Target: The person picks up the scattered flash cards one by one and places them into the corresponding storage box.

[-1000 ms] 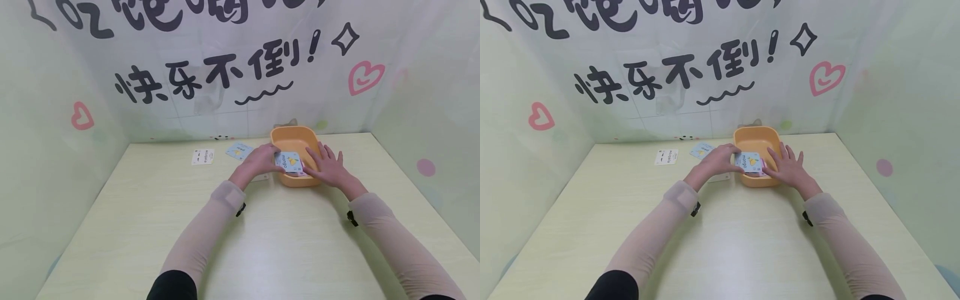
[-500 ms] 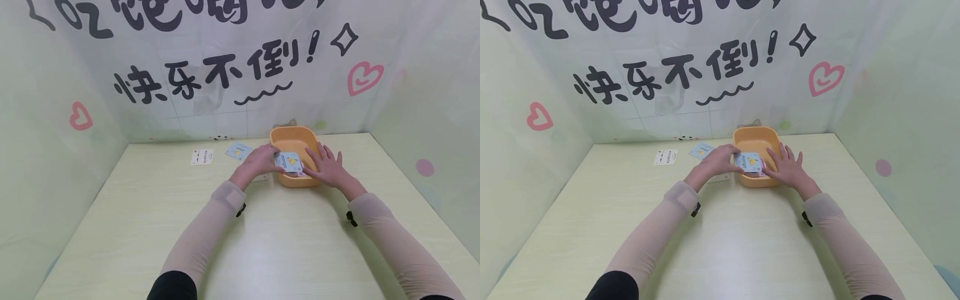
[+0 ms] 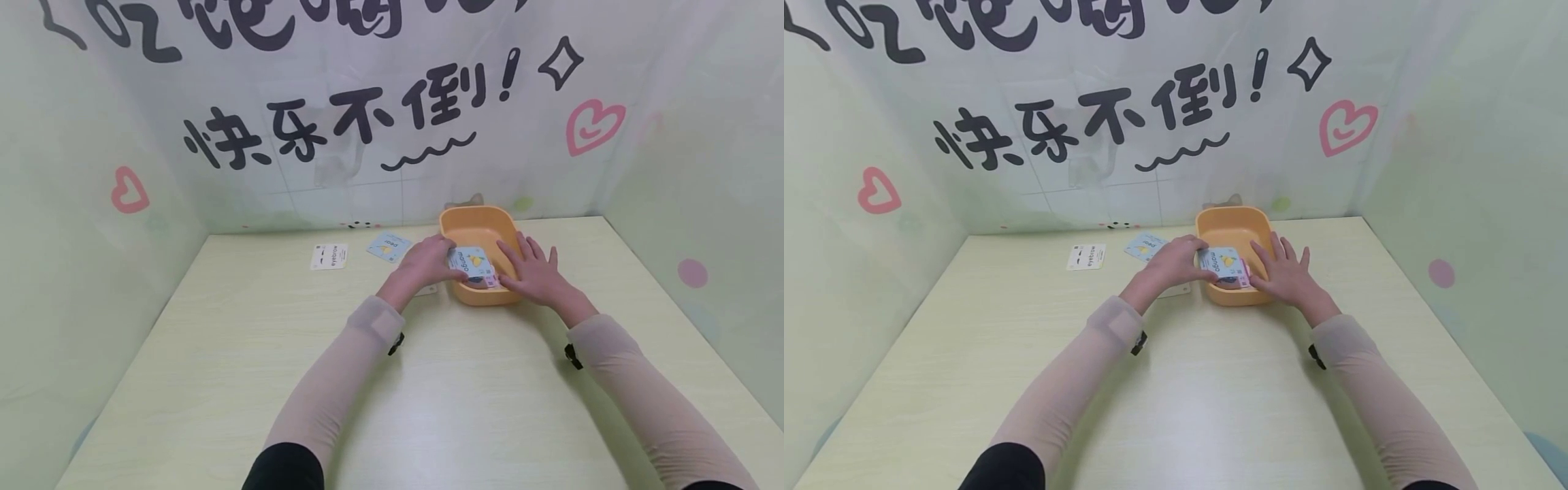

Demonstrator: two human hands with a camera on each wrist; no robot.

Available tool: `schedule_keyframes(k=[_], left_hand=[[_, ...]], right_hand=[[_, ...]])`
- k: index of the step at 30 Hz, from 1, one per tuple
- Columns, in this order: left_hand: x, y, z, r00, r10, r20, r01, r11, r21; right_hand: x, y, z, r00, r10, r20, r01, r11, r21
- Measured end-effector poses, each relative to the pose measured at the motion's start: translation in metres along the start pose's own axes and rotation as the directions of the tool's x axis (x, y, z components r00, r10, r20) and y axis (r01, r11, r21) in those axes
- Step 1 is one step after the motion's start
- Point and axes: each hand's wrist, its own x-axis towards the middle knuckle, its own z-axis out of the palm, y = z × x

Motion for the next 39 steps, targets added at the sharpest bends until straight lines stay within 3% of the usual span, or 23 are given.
schedule_keyframes(k=[14,21,39], left_hand=[[0.003,0.002,0.002,0.999,-0.032,-0.012,0.032,0.999,0.036],[-0.002,-0.001,-0.006,0.999,-0.041,0.003,0.041,0.999,-0.003],[-0.018,-0.049,-0.014,0.995,-0.096,-0.024,0.095,0.995,-0.039]], right_hand=[[0.001,-0.001,0.001,1.0,0.024,-0.008,-0.024,1.0,0.01],[0.001,-0.001,0.0,1.0,0.027,-0.008,-0.027,1.0,0.013],[0.001,-0.002,-0.001,1.0,0.021,-0.005,-0.021,1.0,0.014]])
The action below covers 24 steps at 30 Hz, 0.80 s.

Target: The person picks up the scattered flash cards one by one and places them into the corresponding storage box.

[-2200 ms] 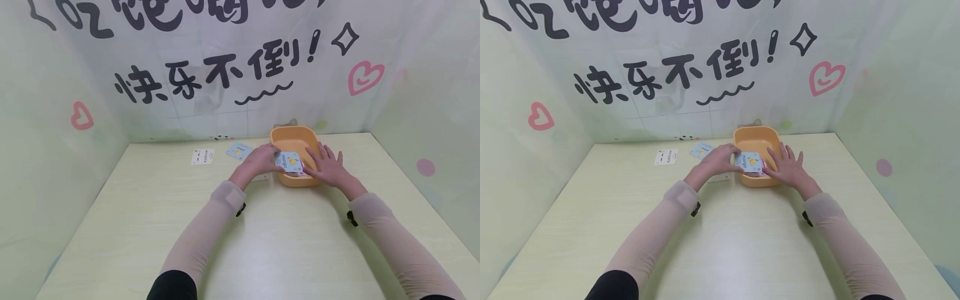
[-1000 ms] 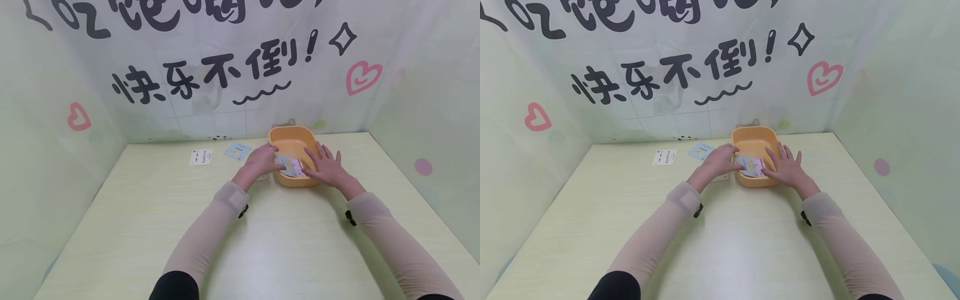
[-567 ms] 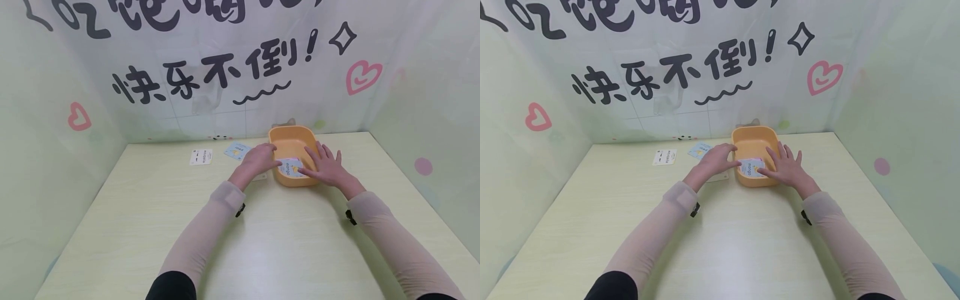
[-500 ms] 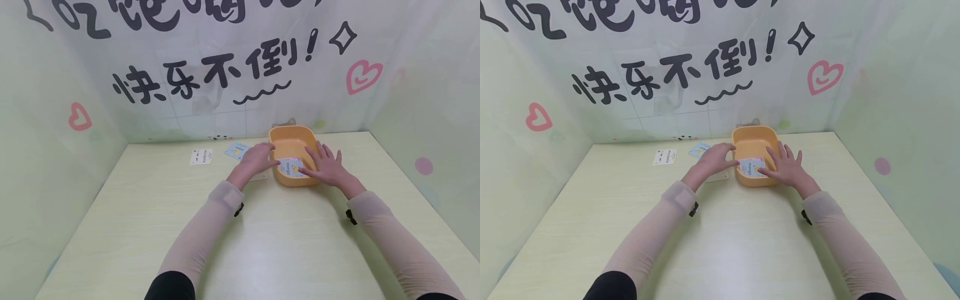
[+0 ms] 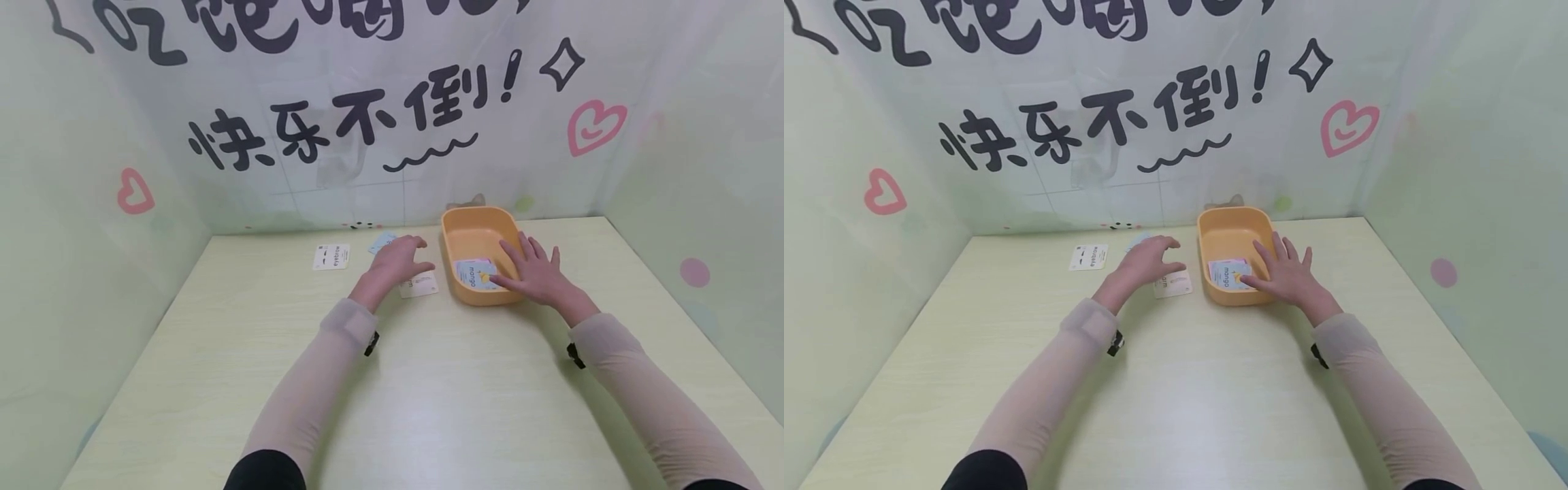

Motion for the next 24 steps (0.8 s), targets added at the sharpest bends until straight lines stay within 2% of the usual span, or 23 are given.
schedule_keyframes(k=[5,13,20,24], left_hand=[[-0.004,-0.018,-0.005,1.0,-0.025,-0.013,0.025,1.0,-0.009],[-0.009,-0.056,-0.016,0.995,-0.1,-0.023,0.099,0.994,-0.048],[-0.016,-0.091,-0.027,0.99,-0.138,0.004,0.137,0.982,-0.134],[-0.021,-0.111,-0.03,0.987,-0.16,0.015,0.16,0.975,-0.154]], right_hand=[[-0.001,-0.001,0.0,1.0,-0.002,-0.003,0.002,1.0,0.011],[-0.001,0.001,0.002,1.0,0.0,0.007,0.0,1.0,-0.001],[0.0,0.002,0.003,1.0,-0.001,-0.001,0.001,1.0,-0.014],[0.0,0.002,0.002,1.0,-0.001,-0.002,0.001,1.0,-0.012]])
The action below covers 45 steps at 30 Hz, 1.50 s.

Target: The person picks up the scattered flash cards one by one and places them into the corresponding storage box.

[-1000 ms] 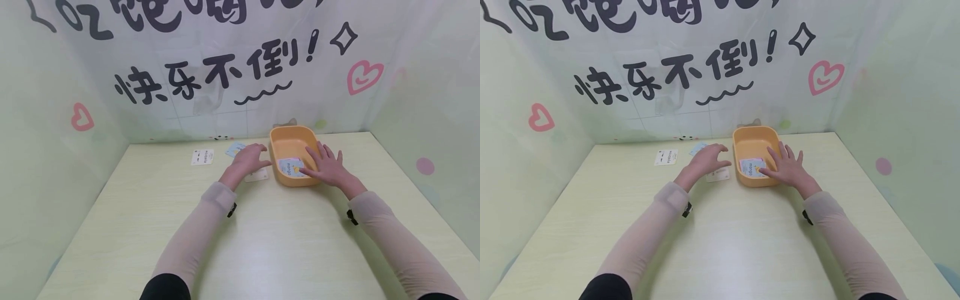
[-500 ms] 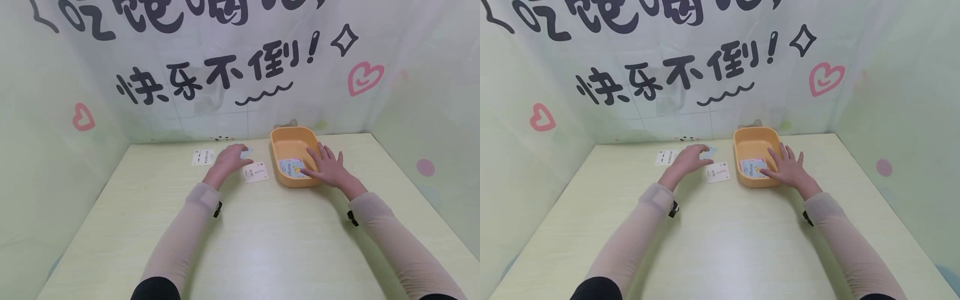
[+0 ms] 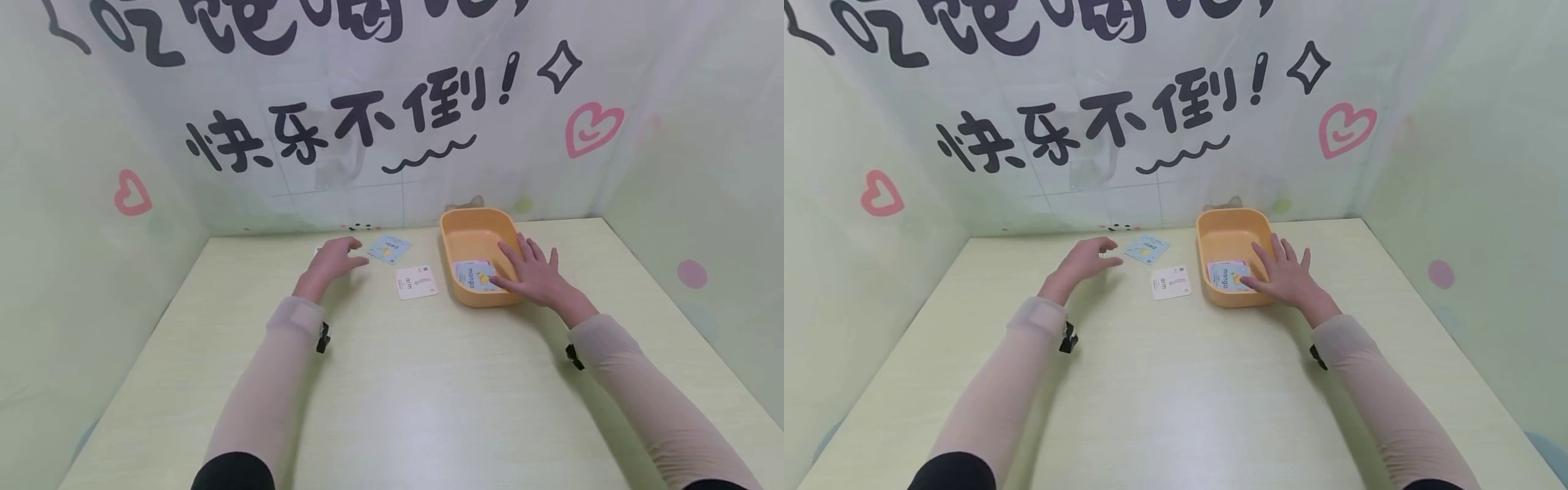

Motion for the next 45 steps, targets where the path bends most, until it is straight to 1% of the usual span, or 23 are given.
schedule_keyframes(k=[3,10,14,16,18,20,24,29,33,38,41,45], left_hand=[[-0.001,-0.014,-0.004,1.0,-0.018,0.009,0.018,1.0,0.003],[0.001,-0.041,-0.009,0.998,-0.067,0.02,0.066,0.995,0.071],[0.0,-0.053,-0.011,0.996,-0.09,0.028,0.088,0.993,0.082],[-0.003,-0.057,-0.012,0.995,-0.096,0.037,0.092,0.991,0.102],[-0.005,-0.061,-0.011,0.995,-0.091,0.051,0.083,0.986,0.144],[-0.008,-0.063,-0.01,0.995,-0.084,0.057,0.073,0.982,0.175],[-0.009,-0.066,-0.008,0.997,-0.065,0.04,0.055,0.975,0.217],[-0.01,-0.068,-0.008,0.996,-0.084,0.03,0.074,0.968,0.239],[-0.012,-0.07,-0.007,0.992,-0.114,0.048,0.102,0.973,0.209],[-0.014,-0.073,-0.007,0.99,-0.118,0.074,0.103,0.977,0.187],[-0.014,-0.074,-0.008,0.99,-0.123,0.062,0.11,0.977,0.182],[-0.016,-0.074,-0.009,0.989,-0.143,0.045,0.134,0.979,0.152]], right_hand=[[0.0,-0.001,0.0,1.0,-0.001,0.002,0.001,1.0,0.0],[0.001,0.0,0.0,1.0,0.002,0.001,-0.002,1.0,-0.002],[0.002,0.002,0.002,1.0,0.008,0.007,-0.007,1.0,-0.006],[0.002,0.002,0.002,1.0,0.007,0.007,-0.007,1.0,-0.002],[0.002,0.001,0.002,1.0,0.004,-0.002,-0.004,1.0,0.006],[0.001,0.001,0.002,1.0,0.002,-0.006,-0.002,1.0,0.008],[0.0,0.0,0.001,1.0,0.003,-0.007,-0.003,1.0,0.0],[0.0,0.0,0.001,1.0,0.007,-0.004,-0.007,1.0,-0.004],[0.0,0.0,0.002,1.0,0.003,-0.002,-0.003,1.0,-0.004],[-0.001,0.0,0.002,1.0,0.006,0.004,-0.006,1.0,-0.009],[0.0,0.0,0.002,1.0,0.009,0.009,-0.009,1.0,-0.011],[0.001,-0.001,0.001,1.0,0.011,0.006,-0.011,1.0,-0.01]])
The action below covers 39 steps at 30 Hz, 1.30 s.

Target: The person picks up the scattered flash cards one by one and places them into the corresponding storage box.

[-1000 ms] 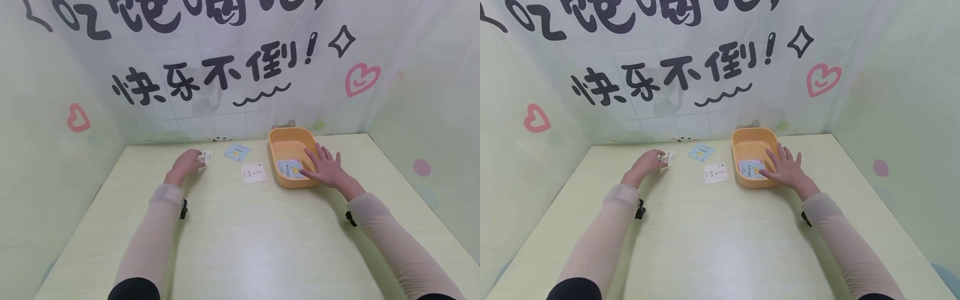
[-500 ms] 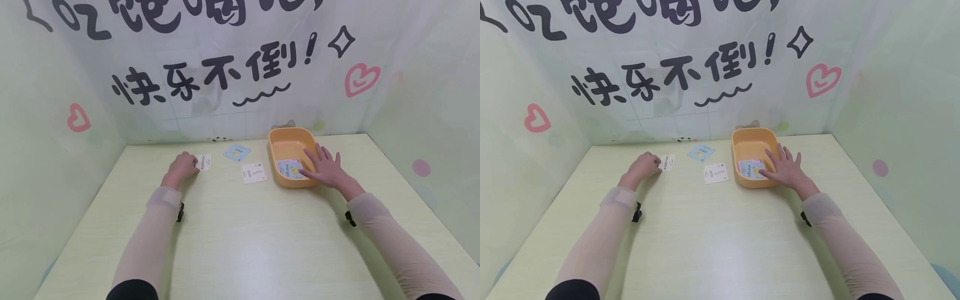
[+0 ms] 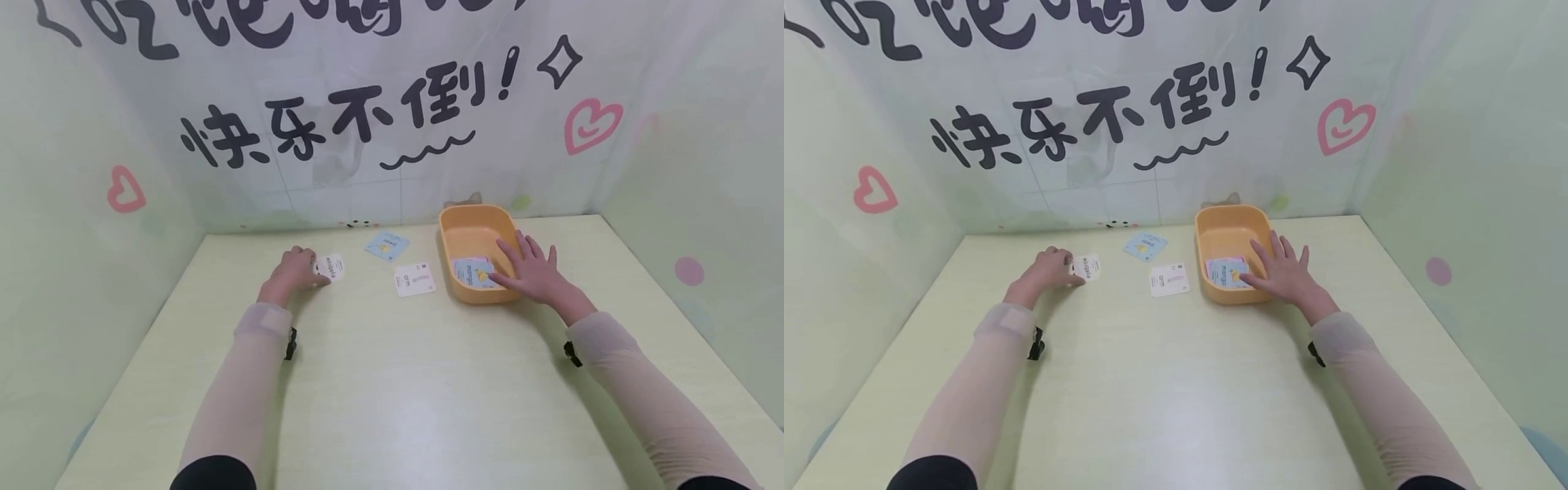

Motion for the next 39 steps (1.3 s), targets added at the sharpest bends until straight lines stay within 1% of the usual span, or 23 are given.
schedule_keyframes(k=[6,10,13,18,21,24,27,31,36,39], left_hand=[[-0.006,0.001,-0.002,0.999,-0.053,0.001,0.053,0.997,-0.053],[-0.008,0.003,-0.003,0.999,-0.05,-0.016,0.048,0.993,-0.111],[-0.009,0.007,-0.004,0.998,-0.053,-0.021,0.048,0.983,-0.179],[-0.009,0.013,-0.006,0.998,-0.057,-0.041,0.045,0.968,-0.247],[-0.008,0.014,-0.006,0.997,-0.059,-0.056,0.042,0.965,-0.258],[-0.008,0.013,-0.006,0.996,-0.058,-0.074,0.039,0.97,-0.241],[-0.008,0.012,-0.006,0.993,-0.048,-0.105,0.024,0.976,-0.217],[-0.007,0.012,-0.007,0.988,-0.036,-0.148,0.004,0.977,-0.212],[-0.007,0.016,-0.01,0.985,-0.039,-0.167,-0.008,0.962,-0.272],[-0.007,0.017,-0.009,0.984,-0.038,-0.172,-0.023,0.941,-0.339]], right_hand=[[0.0,0.0,-0.001,1.0,-0.003,0.0,0.003,1.0,0.001],[0.001,0.001,-0.001,1.0,-0.003,-0.004,0.003,1.0,-0.003],[0.002,0.001,-0.002,1.0,-0.002,-0.009,0.002,1.0,-0.007],[0.002,0.001,-0.001,1.0,-0.007,-0.009,0.007,1.0,-0.001],[0.001,0.002,0.0,1.0,-0.01,-0.004,0.01,1.0,0.005],[0.001,0.002,0.0,1.0,-0.011,-0.005,0.011,1.0,0.006],[0.002,0.002,-0.001,1.0,-0.014,-0.015,0.014,1.0,0.003],[0.002,0.002,-0.002,1.0,-0.013,-0.014,0.013,1.0,-0.004],[0.002,0.002,-0.001,1.0,-0.007,-0.005,0.007,1.0,-0.002],[0.002,0.003,0.001,1.0,-0.007,-0.005,0.007,1.0,0.0]])
